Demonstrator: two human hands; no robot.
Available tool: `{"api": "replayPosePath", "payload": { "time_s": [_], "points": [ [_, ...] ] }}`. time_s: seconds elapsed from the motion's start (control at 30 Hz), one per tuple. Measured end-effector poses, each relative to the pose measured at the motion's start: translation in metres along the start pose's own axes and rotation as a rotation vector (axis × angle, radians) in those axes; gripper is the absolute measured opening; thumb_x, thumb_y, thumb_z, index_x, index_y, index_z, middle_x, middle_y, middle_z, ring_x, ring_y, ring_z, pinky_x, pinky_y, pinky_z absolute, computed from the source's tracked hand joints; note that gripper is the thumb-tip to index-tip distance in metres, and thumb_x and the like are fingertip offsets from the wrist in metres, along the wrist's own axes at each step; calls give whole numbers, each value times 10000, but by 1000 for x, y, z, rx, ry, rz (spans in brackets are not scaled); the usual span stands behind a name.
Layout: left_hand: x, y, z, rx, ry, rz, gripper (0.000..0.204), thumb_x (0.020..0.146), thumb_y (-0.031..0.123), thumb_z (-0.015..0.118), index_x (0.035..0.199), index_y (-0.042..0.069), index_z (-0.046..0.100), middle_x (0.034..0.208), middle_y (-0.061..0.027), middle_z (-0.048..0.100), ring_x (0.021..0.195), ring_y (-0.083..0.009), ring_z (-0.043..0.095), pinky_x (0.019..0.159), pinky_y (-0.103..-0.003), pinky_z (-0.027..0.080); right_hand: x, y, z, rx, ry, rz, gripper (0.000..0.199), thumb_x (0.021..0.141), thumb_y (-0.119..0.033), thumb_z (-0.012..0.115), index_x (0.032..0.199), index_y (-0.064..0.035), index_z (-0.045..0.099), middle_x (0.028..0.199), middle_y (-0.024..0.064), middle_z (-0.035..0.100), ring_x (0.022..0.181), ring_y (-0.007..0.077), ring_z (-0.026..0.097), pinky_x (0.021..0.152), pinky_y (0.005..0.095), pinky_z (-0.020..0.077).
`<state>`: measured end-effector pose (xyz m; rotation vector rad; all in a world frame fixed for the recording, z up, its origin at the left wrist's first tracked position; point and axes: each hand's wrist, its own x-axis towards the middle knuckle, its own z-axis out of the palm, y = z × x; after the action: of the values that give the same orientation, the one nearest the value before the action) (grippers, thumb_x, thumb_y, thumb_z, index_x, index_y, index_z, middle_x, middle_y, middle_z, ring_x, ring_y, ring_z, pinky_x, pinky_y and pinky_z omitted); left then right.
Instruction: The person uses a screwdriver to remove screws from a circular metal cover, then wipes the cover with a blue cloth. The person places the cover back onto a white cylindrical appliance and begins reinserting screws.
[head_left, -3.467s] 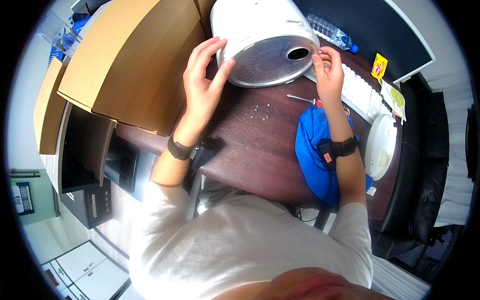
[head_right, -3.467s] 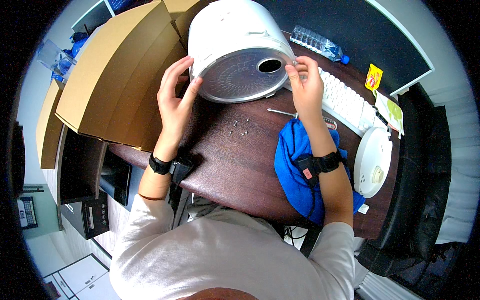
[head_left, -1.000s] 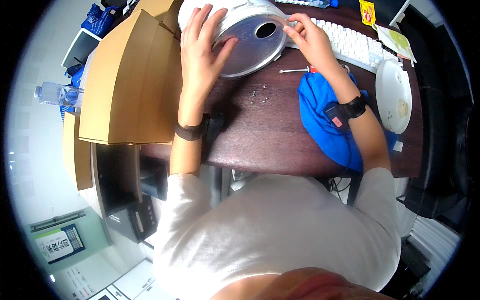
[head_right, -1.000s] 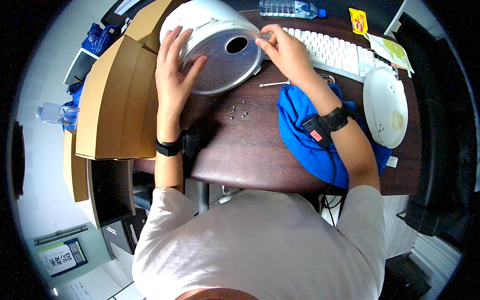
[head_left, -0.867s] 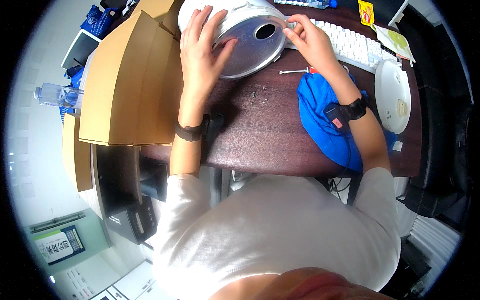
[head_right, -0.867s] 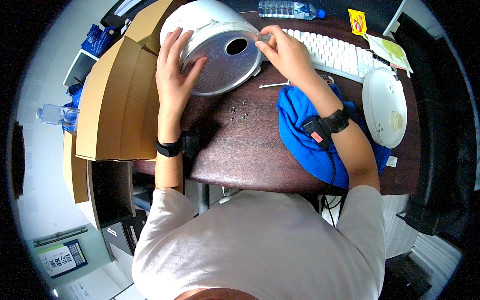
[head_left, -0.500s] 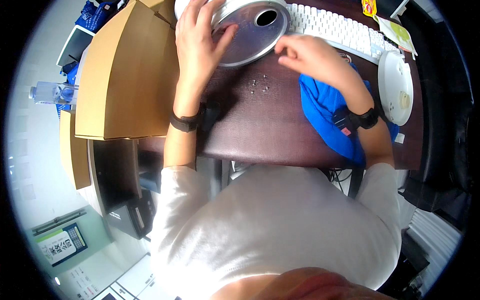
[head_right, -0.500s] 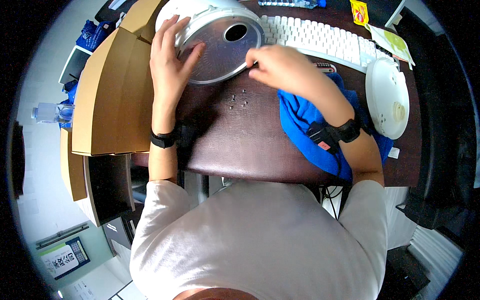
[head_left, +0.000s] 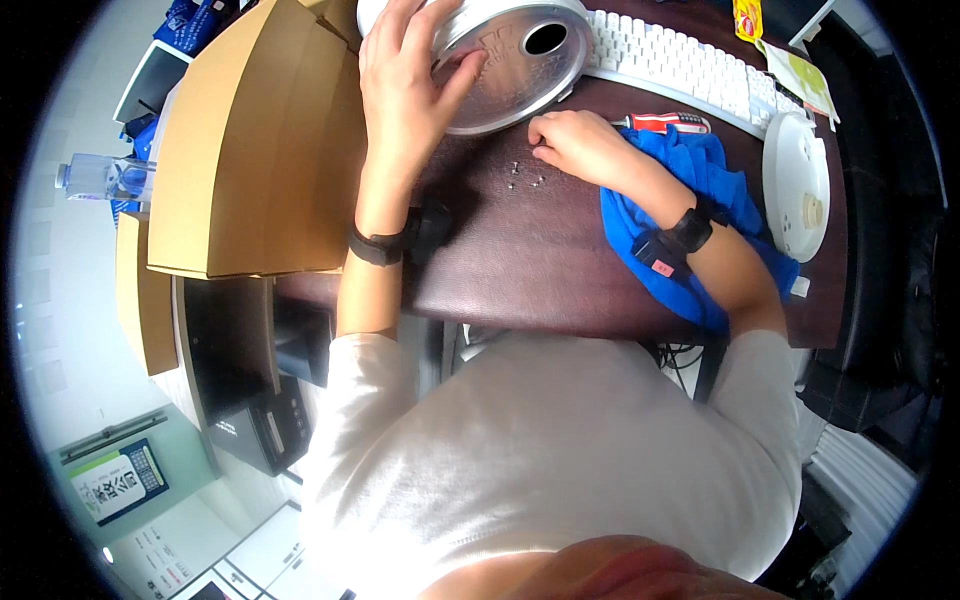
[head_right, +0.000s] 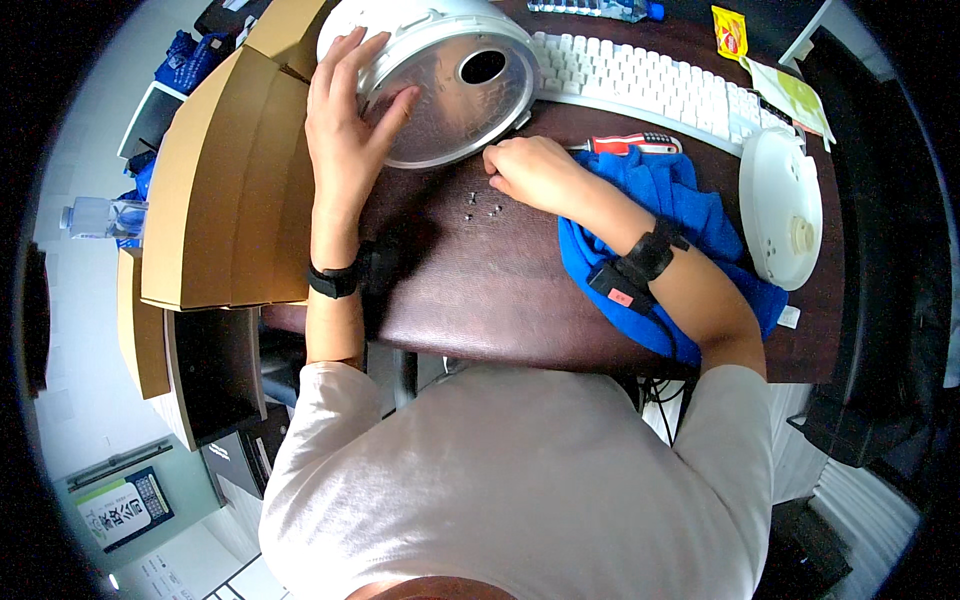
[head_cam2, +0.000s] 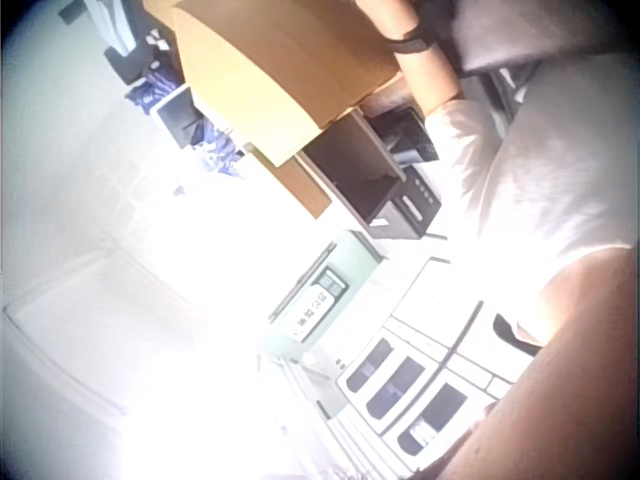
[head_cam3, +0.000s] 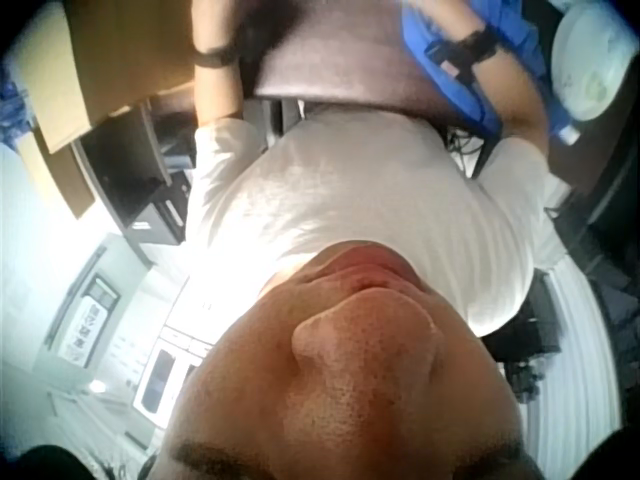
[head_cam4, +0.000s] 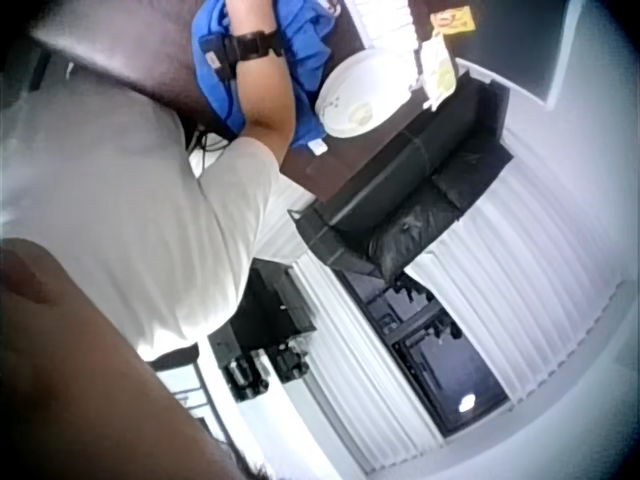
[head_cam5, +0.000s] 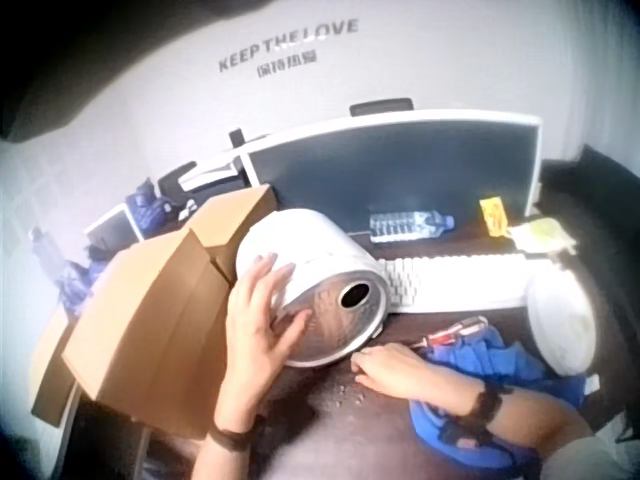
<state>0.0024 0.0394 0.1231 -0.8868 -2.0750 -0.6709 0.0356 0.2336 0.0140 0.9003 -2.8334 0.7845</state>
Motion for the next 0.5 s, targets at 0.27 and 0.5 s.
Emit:
{"api": "replayPosePath", "payload": {
  "time_s": [0.27, 0.5],
  "points": [
    [-1, -3, 1, -8, 14, 7, 536, 696, 169, 775, 1196, 140, 585, 1281, -108, 522, 1205, -310, 475, 970, -409, 410, 2, 1, -3, 163, 103, -15, 109, 798, -94, 625, 847, -6, 585, 812, 143, 606, 724, 291, 614, 639, 369, 484],
    [-5, -9, 3, -8, 45, 31, 548, 693, 181, 777, 1203, 142, 580, 1285, -116, 518, 1195, -323, 477, 970, -416, 406, -2, -2, -15, 163, 15, 29, 96, 785, -56, 630, 857, -7, 591, 818, 115, 606, 707, 249, 620, 627, 332, 486]
  ]
}}
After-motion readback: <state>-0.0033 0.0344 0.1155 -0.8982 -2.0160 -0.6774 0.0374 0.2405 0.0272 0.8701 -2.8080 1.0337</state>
